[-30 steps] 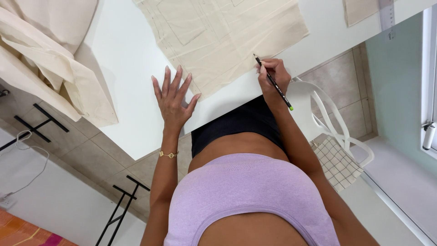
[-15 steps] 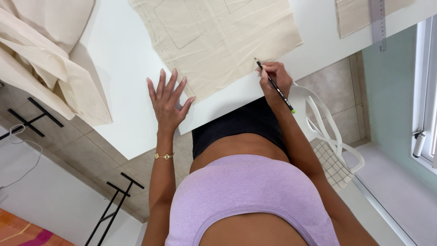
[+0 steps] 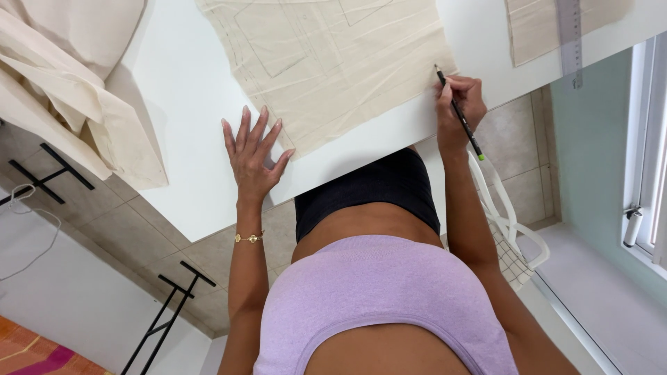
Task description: The person uses a ruler and pencil to draw straight lines and markings on a piece of light-colored fabric laid on a white table. They reposition the ruler multiple times to extend lines across the fabric. Later, they fold the fabric and smooth it out on the table.
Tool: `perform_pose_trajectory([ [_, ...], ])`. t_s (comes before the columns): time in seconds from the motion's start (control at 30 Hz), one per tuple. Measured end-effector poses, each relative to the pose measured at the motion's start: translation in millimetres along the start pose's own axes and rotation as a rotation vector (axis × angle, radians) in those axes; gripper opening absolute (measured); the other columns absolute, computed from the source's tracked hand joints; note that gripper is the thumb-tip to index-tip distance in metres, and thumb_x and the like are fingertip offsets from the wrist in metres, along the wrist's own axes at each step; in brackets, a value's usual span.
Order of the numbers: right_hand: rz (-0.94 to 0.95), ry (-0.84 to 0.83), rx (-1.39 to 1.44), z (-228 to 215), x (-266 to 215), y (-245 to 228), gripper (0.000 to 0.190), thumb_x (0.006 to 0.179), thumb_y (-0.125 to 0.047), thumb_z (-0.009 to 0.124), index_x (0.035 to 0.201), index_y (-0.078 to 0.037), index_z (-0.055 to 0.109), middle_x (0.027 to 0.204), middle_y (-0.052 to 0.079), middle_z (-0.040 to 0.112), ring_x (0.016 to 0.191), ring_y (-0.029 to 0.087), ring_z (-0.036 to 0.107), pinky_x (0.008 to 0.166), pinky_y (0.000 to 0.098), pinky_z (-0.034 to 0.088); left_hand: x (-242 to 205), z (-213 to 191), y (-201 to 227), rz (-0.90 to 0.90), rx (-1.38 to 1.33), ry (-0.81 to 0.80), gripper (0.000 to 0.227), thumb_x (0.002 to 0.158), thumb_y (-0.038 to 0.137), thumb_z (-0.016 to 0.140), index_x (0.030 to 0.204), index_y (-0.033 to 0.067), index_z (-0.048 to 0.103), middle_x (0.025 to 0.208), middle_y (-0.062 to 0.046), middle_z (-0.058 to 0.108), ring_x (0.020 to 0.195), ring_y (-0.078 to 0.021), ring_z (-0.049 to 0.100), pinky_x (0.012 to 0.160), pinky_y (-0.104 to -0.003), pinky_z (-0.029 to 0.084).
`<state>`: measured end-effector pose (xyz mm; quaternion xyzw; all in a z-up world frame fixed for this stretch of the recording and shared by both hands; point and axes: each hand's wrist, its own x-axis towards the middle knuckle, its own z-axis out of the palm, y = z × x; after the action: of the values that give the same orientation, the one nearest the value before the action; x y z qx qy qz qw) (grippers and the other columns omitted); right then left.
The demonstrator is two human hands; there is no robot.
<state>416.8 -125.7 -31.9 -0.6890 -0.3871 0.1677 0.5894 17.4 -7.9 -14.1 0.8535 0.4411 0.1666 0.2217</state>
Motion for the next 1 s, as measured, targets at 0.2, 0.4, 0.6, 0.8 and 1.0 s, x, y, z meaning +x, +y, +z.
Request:
perform_pose_trajectory([
  [0.2, -0.005, -0.06, -0.068, 9.5, -8.7, -5.9, 0.011, 0.104, 0.005, 0.072, 0.098, 0.011, 0.064, 0.095, 0.027, 0.075, 0.074, 0.036, 0.079, 0.066, 0.0387, 0.062, 0.6, -0.1, -0.1, -0.007, 0.0, -0.004, 0.057, 0.097, 0.06, 0.083, 0.147, 0.0334, 0.074, 0.168, 0.004, 0.057, 0.165, -0.0243, 0.031, 0.136, -0.057, -0.001],
  [0.4, -0.032, 0.002, -0.071, -10.0, 12.6, 0.9, 0.014, 0.111, 0.002, 0.063, 0.103, 0.012, 0.059, 0.098, 0.029, 0.071, 0.076, 0.03, 0.074, 0.07, 0.0414, 0.061, 0.2, -1.6, 1.0, -0.024, -0.009, -0.01, 0.057, 0.097, 0.059, 0.083, 0.147, 0.0334, 0.074, 0.167, 0.003, 0.057, 0.164, -0.025, 0.032, 0.136, -0.056, -0.001],
  [0.6, -0.023, 0.007, -0.069, -8.4, 7.1, 6.7, 0.013, 0.11, 0.001, 0.063, 0.102, 0.011, 0.059, 0.095, 0.029, 0.072, 0.07, 0.026, 0.069, 0.061, 0.0384, 0.057, 0.9, -1.5, 0.4, -0.016, -0.012, 0.001, 0.057, 0.097, 0.058, 0.084, 0.147, 0.0322, 0.074, 0.167, 0.003, 0.057, 0.165, -0.025, 0.032, 0.136, -0.056, -0.001],
  [0.8, 0.026, 0.17, 0.063, -17.5, 16.5, 18.1, 0.015, 0.113, -0.006, 0.059, 0.105, 0.006, 0.057, 0.093, 0.024, 0.071, 0.069, 0.021, 0.066, 0.058, 0.0324, 0.055, 0.3, -1.3, -2.1, 0.004, -0.012, 0.013, 0.056, 0.097, 0.058, 0.084, 0.146, 0.0332, 0.075, 0.168, 0.004, 0.055, 0.165, -0.0237, 0.03, 0.137, -0.056, -0.001],
  [1.0, 0.084, 0.316, 0.194, -15.7, 17.1, 14.7, 0.027, 0.119, -0.025, 0.044, 0.127, -0.001, 0.052, 0.101, 0.022, 0.068, 0.082, 0.021, 0.065, 0.069, 0.0304, 0.057, -1.8, -3.6, -0.6, 0.02, -0.011, 0.096, 0.066, 0.1, 0.058, 0.079, 0.157, 0.0273, 0.065, 0.172, 0.0, 0.049, 0.164, -0.0229, 0.034, 0.139, -0.054, 0.007],
])
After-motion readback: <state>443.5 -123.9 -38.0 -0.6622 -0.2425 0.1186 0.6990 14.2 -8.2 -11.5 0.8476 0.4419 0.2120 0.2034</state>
